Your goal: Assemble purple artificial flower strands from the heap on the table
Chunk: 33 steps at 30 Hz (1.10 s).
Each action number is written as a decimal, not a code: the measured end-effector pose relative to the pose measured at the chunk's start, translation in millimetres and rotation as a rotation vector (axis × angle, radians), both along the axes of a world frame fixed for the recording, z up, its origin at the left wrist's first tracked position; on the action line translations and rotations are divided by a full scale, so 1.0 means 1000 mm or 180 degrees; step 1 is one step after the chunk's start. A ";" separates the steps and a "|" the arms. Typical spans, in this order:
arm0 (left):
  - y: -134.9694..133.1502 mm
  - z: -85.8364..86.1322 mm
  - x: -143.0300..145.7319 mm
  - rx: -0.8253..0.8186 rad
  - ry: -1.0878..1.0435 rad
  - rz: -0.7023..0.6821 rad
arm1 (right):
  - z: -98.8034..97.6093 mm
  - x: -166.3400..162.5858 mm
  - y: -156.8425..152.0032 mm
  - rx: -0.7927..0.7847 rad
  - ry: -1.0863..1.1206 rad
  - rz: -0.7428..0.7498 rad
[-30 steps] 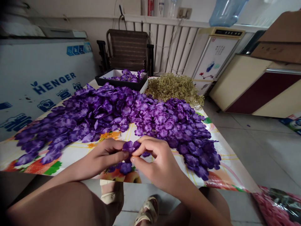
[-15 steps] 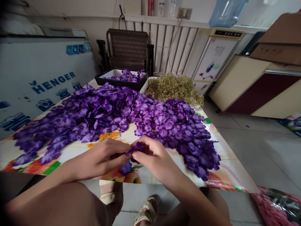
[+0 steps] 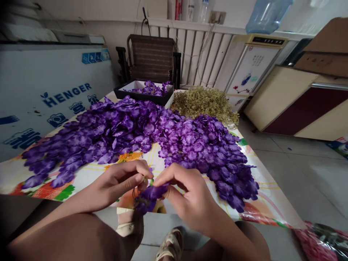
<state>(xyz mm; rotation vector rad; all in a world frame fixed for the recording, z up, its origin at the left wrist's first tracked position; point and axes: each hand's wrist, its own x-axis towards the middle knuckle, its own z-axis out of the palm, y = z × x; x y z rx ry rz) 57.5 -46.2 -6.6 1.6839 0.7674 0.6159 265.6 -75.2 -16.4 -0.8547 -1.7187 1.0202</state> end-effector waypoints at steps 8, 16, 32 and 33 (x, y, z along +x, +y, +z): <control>-0.003 -0.007 -0.007 -0.0441 -0.0390 -0.0147 | -0.009 -0.009 -0.004 0.0785 -0.0485 0.0196; -0.001 -0.008 -0.011 -0.0021 -0.0315 -0.0305 | -0.003 -0.008 -0.007 0.0519 -0.0975 0.0242; 0.000 0.009 -0.012 0.0857 0.0654 -0.0624 | 0.005 -0.017 -0.010 0.0943 -0.1612 0.0240; 0.000 0.011 -0.012 0.0880 0.0688 -0.0628 | 0.005 -0.017 -0.010 0.0955 -0.1617 0.0238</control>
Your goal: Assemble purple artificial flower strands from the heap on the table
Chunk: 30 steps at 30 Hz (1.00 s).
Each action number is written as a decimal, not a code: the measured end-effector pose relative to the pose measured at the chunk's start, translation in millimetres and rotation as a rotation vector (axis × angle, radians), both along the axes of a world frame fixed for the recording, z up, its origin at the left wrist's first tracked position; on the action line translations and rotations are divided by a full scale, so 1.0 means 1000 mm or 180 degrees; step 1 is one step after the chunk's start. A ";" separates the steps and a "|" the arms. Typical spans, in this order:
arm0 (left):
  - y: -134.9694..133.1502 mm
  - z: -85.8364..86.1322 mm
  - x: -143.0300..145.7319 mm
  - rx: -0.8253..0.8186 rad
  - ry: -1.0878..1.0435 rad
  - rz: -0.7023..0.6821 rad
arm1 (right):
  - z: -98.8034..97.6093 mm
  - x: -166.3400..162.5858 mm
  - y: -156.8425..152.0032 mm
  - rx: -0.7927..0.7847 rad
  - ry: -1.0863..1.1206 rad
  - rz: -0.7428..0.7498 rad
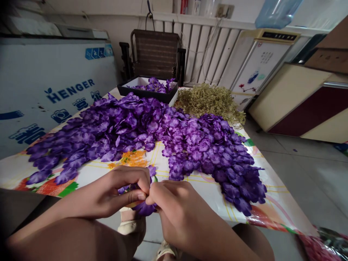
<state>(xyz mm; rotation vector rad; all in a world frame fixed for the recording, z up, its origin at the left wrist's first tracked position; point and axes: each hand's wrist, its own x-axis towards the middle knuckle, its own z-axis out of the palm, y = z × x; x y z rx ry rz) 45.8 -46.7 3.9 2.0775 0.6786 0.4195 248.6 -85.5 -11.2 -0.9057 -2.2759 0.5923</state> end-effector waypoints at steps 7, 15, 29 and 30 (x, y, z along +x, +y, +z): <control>0.000 0.004 0.000 0.0242 0.0063 0.0026 | -0.006 -0.003 0.005 0.0057 0.0104 -0.0045; 0.002 -0.005 -0.004 0.1165 -0.0378 0.0416 | -0.019 -0.019 0.012 -0.1294 0.2260 -0.0558; 0.002 -0.014 -0.009 0.2514 -0.0425 0.0464 | -0.031 -0.033 0.019 -0.2621 0.3492 -0.0272; 0.003 -0.014 -0.009 0.2561 -0.0436 0.0460 | -0.031 -0.034 0.018 -0.2568 0.3452 -0.0305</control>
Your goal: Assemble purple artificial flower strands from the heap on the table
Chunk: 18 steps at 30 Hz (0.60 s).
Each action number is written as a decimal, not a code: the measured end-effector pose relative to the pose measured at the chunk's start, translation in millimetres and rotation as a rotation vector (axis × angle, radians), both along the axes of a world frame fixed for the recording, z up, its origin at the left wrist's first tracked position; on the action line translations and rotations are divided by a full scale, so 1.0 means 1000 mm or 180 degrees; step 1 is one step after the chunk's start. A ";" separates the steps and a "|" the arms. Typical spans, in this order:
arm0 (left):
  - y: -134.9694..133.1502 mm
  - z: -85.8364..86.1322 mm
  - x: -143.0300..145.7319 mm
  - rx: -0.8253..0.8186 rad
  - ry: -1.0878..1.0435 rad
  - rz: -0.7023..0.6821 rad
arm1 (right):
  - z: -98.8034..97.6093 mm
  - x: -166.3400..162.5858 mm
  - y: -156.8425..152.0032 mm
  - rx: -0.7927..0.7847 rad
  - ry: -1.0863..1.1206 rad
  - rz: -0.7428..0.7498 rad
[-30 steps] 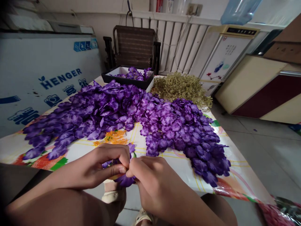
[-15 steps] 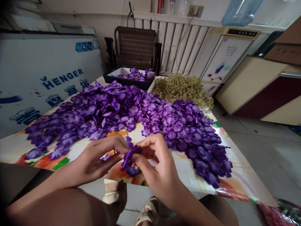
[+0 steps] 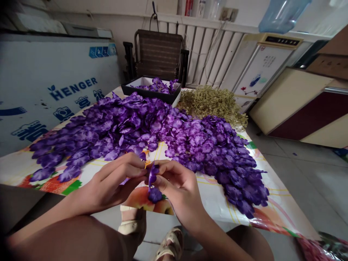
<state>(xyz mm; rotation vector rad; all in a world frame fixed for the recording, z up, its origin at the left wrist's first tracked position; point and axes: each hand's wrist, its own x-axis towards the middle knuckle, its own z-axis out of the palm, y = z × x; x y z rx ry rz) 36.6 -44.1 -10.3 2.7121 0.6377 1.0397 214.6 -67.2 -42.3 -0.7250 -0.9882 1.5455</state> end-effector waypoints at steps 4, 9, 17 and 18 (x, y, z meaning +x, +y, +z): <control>0.001 -0.003 0.001 0.0109 -0.0066 -0.0054 | 0.001 -0.001 -0.001 0.0226 -0.0270 -0.0127; 0.001 -0.007 0.004 -0.0067 -0.0179 -0.0146 | -0.002 -0.003 -0.004 0.0661 -0.0617 -0.0281; 0.000 -0.011 0.003 -0.0319 -0.0267 -0.0224 | -0.005 -0.009 -0.001 0.1082 -0.1012 -0.0315; 0.000 -0.009 0.002 -0.0401 -0.0273 -0.0228 | -0.004 -0.010 -0.001 0.1129 -0.1013 -0.0293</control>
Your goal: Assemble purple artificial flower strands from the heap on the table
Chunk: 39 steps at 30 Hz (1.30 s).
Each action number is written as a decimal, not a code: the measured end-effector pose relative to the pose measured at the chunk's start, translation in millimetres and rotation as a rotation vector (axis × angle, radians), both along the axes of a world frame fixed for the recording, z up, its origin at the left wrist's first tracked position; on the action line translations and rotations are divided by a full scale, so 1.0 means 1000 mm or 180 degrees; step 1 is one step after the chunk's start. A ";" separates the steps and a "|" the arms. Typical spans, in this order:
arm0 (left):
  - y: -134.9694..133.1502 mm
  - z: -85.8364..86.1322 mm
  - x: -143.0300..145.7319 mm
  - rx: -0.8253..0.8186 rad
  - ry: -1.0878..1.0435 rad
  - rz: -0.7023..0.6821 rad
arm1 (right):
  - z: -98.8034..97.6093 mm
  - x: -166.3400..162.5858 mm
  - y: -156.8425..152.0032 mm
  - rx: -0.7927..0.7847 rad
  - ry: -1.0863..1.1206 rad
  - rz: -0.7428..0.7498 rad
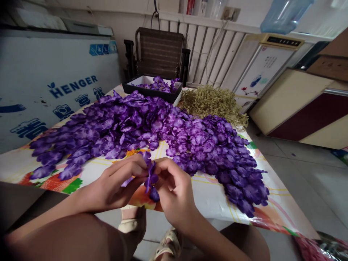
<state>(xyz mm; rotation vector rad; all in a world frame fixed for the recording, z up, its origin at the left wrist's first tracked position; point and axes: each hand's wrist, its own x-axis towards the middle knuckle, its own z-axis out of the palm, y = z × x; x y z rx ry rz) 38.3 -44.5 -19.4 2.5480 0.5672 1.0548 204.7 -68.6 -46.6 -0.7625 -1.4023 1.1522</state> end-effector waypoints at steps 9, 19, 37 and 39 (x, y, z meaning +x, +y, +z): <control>0.007 0.033 0.005 -0.2926 -0.0900 -0.0409 | 0.036 0.005 -0.007 0.0354 -0.0601 -0.0475; -0.009 0.047 0.018 -0.3129 -0.1597 -0.0355 | 0.073 0.018 -0.035 0.1535 -0.1109 -0.1314; -0.042 0.076 0.017 -0.3140 -0.1048 -0.0511 | 0.090 0.020 -0.063 0.1603 -0.2192 -0.1199; -0.047 0.081 0.015 -0.2562 -0.0659 -0.0243 | 0.088 0.019 -0.062 0.1167 -0.1927 -0.1161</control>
